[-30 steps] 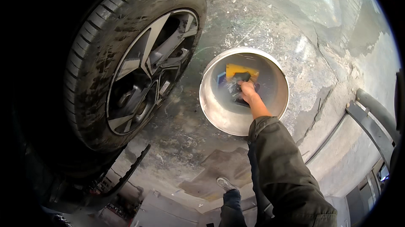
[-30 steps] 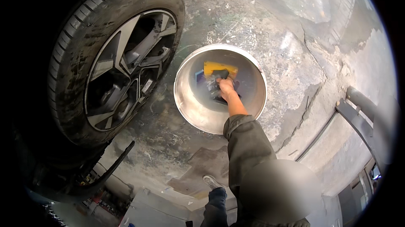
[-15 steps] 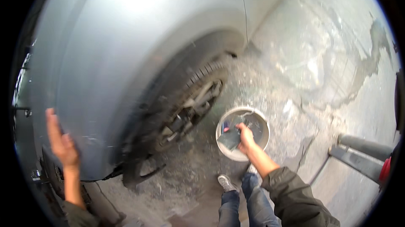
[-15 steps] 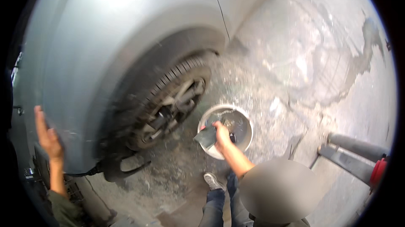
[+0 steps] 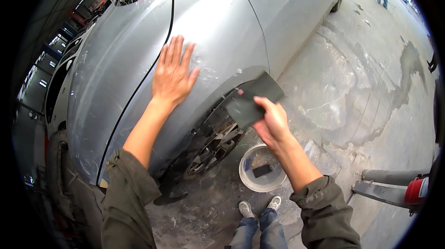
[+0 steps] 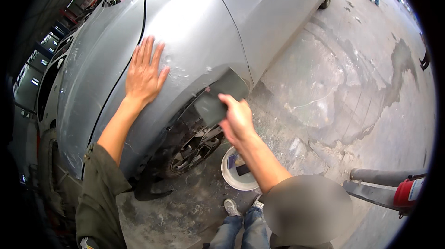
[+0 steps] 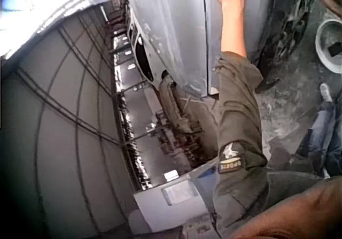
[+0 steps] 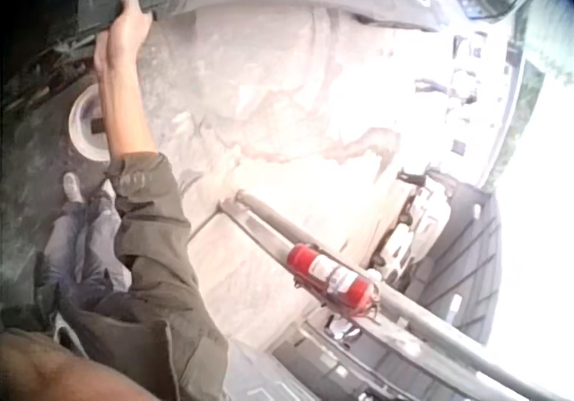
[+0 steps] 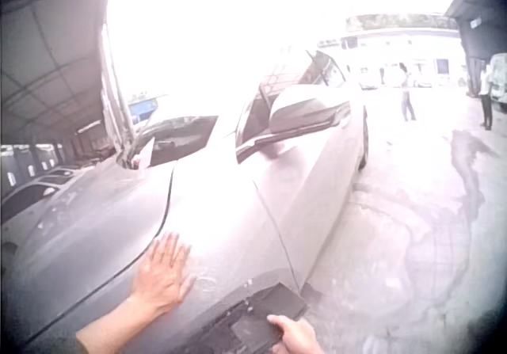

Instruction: The person sands the front bumper and fender of a silver car using a sanding block. They repeatedly dip the block into a bucket of water and wipe the car's surface, moving between the lower bumper and the wheel arch area.

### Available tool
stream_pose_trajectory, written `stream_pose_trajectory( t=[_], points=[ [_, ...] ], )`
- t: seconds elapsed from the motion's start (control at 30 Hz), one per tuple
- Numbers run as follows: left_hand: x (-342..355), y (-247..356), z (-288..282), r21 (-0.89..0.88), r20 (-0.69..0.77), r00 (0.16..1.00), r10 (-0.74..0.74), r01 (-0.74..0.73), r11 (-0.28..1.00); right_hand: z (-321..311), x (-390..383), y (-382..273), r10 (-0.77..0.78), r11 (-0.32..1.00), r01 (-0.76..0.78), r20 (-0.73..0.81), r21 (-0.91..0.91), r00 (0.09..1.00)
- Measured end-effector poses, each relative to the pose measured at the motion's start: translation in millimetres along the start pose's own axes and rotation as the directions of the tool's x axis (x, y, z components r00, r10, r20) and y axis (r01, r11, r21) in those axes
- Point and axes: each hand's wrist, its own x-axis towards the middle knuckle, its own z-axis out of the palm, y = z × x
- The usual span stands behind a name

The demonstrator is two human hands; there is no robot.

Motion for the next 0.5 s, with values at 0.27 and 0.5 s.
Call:
stream_pose_trajectory(
  t=[0.27,0.5],
  points=[
    [-77,-15,-37,0.012,0.123,0.978,0.17,-0.173,0.985,-264,5,88,0.185,0.956,-0.275,-0.511,-0.105,0.839],
    [-235,-81,-63,0.109,0.206,0.952,0.225,-0.251,0.962,-434,10,249,0.381,0.749,-0.645,-0.696,-0.154,0.609]
  ],
)
